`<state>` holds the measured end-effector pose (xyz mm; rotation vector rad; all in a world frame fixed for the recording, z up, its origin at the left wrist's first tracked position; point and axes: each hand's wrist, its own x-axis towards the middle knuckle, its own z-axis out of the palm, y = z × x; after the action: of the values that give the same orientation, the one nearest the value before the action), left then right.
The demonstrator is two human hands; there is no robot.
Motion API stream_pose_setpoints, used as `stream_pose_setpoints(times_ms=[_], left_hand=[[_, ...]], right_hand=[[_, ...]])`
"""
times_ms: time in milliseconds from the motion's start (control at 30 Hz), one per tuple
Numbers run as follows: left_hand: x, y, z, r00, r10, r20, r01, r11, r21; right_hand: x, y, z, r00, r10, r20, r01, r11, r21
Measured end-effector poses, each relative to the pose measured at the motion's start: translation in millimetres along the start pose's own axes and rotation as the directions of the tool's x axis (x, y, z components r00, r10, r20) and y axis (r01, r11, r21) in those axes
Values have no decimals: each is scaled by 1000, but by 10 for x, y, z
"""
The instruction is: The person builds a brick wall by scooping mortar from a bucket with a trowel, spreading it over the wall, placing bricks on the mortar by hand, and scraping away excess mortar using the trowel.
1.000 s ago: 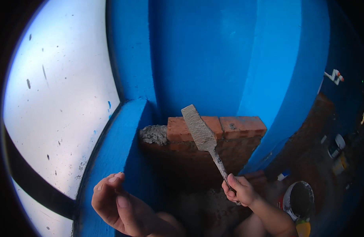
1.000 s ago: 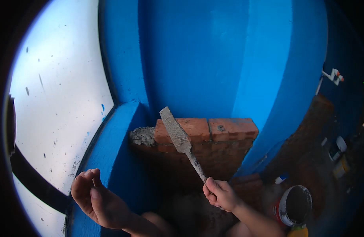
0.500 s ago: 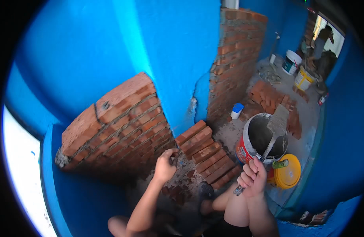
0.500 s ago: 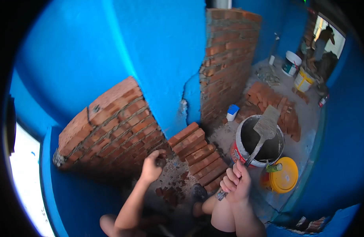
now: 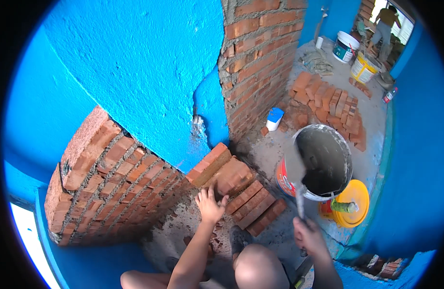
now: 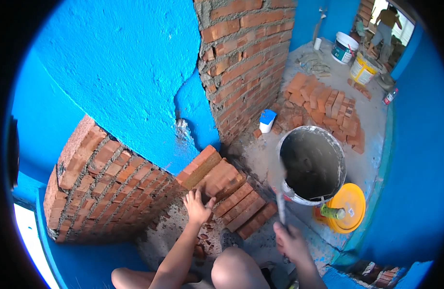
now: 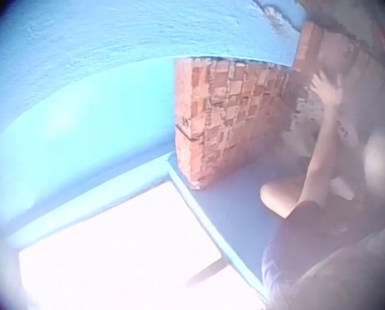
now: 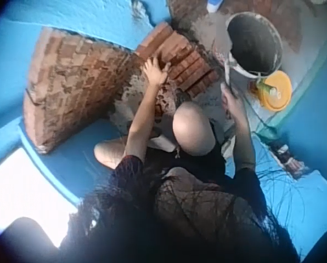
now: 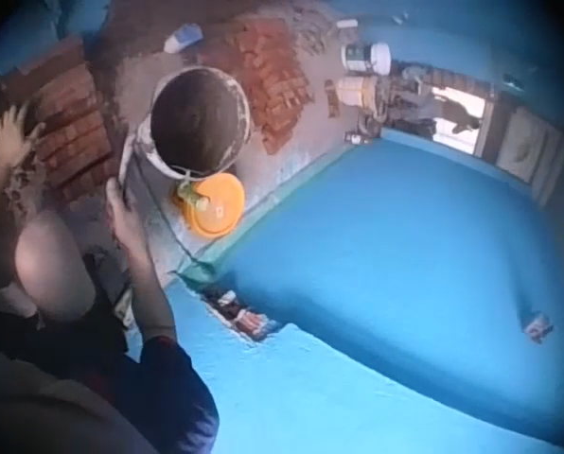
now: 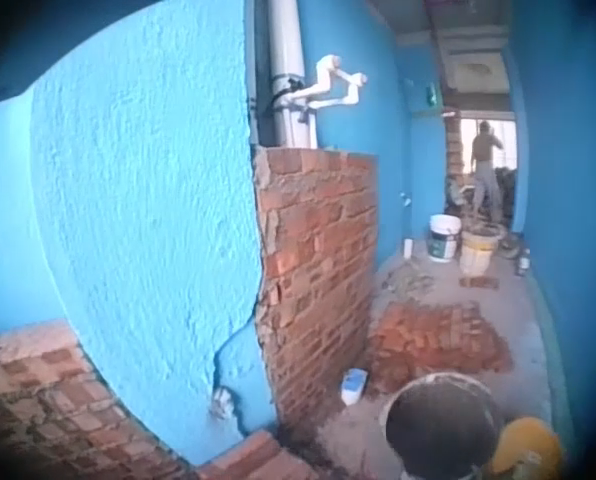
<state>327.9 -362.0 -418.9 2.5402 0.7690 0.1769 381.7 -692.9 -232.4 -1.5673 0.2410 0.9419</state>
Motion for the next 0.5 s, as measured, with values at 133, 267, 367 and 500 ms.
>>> stream_pose_setpoints(times_ms=[133,267,367,500], left_hand=[[-54,-103,30,972,48,230,-82,987,137],[91,-227,153,967,15,253,-47,992,121],[132,-303,215,966,17,258,-44,994,100],[129,-312,220,967,17,256,-38,996,77]], right_hand=[[391,225,329,995,-81,-54,40,847,-530],[467,61,508,971,-211,109,237,830,-506],[558,147,481,903,-415,111,429,876,-220],[1370,801,758,663,-738,129,736,609,-296]])
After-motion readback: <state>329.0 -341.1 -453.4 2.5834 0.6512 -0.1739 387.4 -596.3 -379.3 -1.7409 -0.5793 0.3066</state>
